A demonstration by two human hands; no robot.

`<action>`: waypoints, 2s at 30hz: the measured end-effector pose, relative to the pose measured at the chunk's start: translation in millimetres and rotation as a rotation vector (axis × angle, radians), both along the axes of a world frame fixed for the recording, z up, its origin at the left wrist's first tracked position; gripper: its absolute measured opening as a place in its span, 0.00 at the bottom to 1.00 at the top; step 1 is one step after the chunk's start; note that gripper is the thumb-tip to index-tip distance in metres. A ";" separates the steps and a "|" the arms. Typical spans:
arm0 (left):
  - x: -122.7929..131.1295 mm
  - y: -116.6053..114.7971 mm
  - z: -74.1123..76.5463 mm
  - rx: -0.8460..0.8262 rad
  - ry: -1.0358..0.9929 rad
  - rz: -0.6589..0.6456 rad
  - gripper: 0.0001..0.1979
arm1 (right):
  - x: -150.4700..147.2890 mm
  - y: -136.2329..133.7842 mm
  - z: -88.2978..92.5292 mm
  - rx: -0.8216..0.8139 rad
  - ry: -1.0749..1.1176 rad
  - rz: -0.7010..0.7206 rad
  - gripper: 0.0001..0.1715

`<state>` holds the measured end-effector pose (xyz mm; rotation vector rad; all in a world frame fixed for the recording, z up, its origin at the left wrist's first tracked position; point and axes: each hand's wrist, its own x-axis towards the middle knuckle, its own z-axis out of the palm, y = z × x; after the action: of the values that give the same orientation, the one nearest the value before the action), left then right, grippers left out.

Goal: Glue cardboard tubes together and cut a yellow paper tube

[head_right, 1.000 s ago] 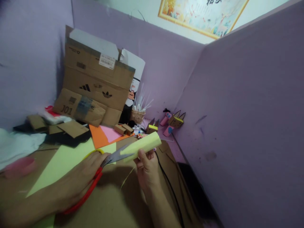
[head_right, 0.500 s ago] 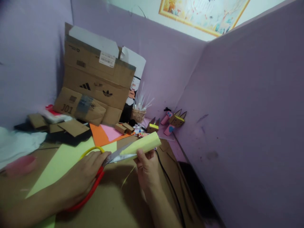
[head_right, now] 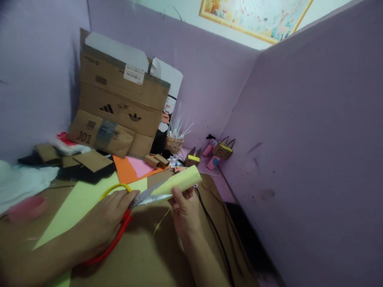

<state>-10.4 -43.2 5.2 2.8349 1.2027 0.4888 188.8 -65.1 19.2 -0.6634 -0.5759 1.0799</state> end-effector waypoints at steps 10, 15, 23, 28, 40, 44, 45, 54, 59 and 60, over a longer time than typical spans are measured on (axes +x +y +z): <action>-0.3 1.8 -3.8 -0.029 0.001 -0.016 0.22 | -2.2 -0.1 -0.4 -0.022 -0.011 0.007 0.21; 1.1 3.1 -1.9 -0.013 0.036 0.012 0.21 | -2.0 1.0 -2.6 -0.042 0.005 0.006 0.19; 2.9 0.3 5.2 -0.087 0.076 0.034 0.19 | -2.4 1.6 -2.5 -0.069 0.008 -0.009 0.20; 3.4 -0.6 7.6 -0.119 0.048 0.016 0.18 | -2.7 2.4 -2.8 -0.081 0.021 -0.019 0.21; -0.5 -2.3 9.2 -0.164 -0.011 0.013 0.17 | -1.9 2.8 -2.5 -0.078 0.015 -0.016 0.24; -1.7 -2.4 10.8 -0.193 -0.001 0.002 0.15 | -2.0 3.0 -1.4 -0.078 0.040 -0.016 0.25; -1.9 -2.1 10.8 -0.196 -0.005 -0.002 0.15 | -1.9 2.8 -1.2 -0.078 0.045 -0.014 0.25; -3.7 -0.1 6.9 -0.201 -0.033 -0.020 0.14 | -1.9 2.0 -0.2 -0.079 0.015 -0.008 0.23; -5.9 0.7 5.2 -0.179 -0.058 -0.036 0.15 | -1.8 2.3 -0.9 -0.069 -0.015 -0.010 0.22; -5.9 1.0 5.1 -0.178 -0.060 -0.040 0.15 | -1.6 2.3 -1.0 -0.068 -0.021 -0.009 0.22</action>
<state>-16.3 -42.2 10.3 2.6696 1.1168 0.4383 187.1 -62.8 18.2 -0.7365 -0.5555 1.0889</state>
